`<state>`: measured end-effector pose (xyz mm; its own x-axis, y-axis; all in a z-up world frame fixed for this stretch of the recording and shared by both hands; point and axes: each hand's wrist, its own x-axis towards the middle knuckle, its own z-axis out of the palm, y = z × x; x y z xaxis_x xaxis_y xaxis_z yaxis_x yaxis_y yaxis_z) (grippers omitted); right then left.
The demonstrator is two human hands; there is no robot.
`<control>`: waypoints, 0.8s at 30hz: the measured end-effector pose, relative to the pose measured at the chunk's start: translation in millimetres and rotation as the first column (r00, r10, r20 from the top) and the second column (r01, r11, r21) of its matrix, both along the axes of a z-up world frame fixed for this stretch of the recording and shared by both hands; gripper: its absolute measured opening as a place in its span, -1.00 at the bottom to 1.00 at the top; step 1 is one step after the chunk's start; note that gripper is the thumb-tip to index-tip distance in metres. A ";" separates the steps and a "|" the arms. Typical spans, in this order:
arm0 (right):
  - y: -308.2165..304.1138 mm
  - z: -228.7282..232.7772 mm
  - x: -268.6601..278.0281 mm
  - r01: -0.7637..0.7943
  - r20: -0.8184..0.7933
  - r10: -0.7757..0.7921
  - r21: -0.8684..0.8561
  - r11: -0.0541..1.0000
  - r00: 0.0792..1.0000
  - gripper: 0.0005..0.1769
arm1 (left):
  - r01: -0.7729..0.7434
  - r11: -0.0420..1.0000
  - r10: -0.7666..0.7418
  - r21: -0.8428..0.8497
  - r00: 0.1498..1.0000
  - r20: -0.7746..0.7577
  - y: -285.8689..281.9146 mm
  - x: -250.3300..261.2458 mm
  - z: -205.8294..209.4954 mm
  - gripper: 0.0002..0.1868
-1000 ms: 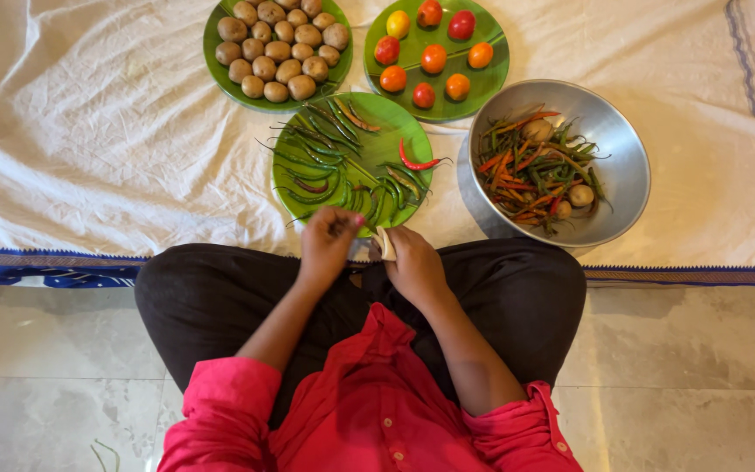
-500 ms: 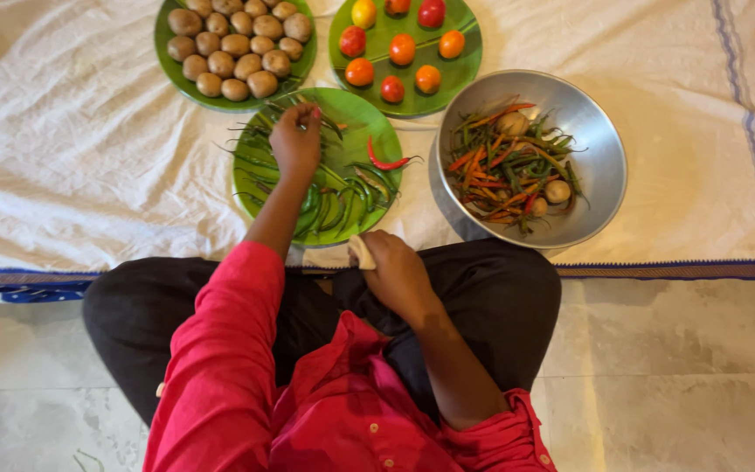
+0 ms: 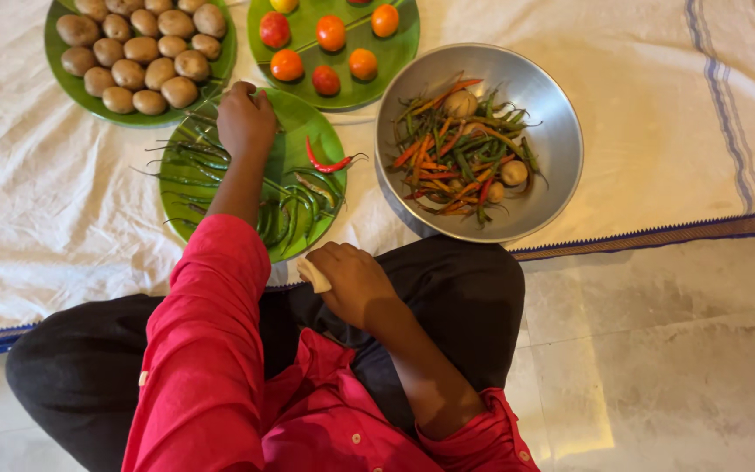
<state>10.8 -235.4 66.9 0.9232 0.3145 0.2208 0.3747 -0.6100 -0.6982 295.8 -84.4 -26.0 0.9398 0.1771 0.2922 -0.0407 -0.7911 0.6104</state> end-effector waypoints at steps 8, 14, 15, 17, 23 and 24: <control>0.3 -1.7 -1.1 -0.016 -0.013 0.016 0.017 1.000 1.000 -0.75 | 0.406 0.912 -0.398 0.063 0.833 0.383 -84.3 -42.4 46.2 -0.79; -1.2 -16.6 -2.1 -0.028 0.098 0.026 0.022 0.999 0.995 -0.78 | 0.763 0.635 -0.771 0.122 0.619 0.149 -152.1 -119.4 77.9 -0.88; -2.3 -19.6 -2.4 -0.027 0.106 0.022 0.044 0.999 0.994 -0.83 | 0.725 0.644 -0.758 0.245 0.648 0.076 -157.3 -125.2 78.4 -0.82; -2.7 -24.3 -1.4 -0.008 0.049 0.009 -0.019 1.000 0.999 -0.85 | 0.626 0.607 -0.694 0.489 0.717 -0.056 -163.4 -133.7 74.9 -0.69; -10.3 -24.6 -2.1 0.014 0.042 -0.013 -0.029 0.999 0.999 -0.86 | 0.548 0.502 -0.486 0.669 0.819 -0.306 -172.5 -123.6 54.5 -0.64; -11.4 -23.7 -1.5 0.021 0.015 -0.020 -0.034 0.999 1.000 -0.88 | 0.503 0.533 -0.501 0.681 0.836 -0.225 -173.2 -122.3 53.0 -0.66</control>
<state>9.3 -246.8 43.2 0.9264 0.3031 0.2234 0.3716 -0.6410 -0.6716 173.6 -257.6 27.0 0.8098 -0.5758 0.1126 -0.5668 -0.8173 -0.1037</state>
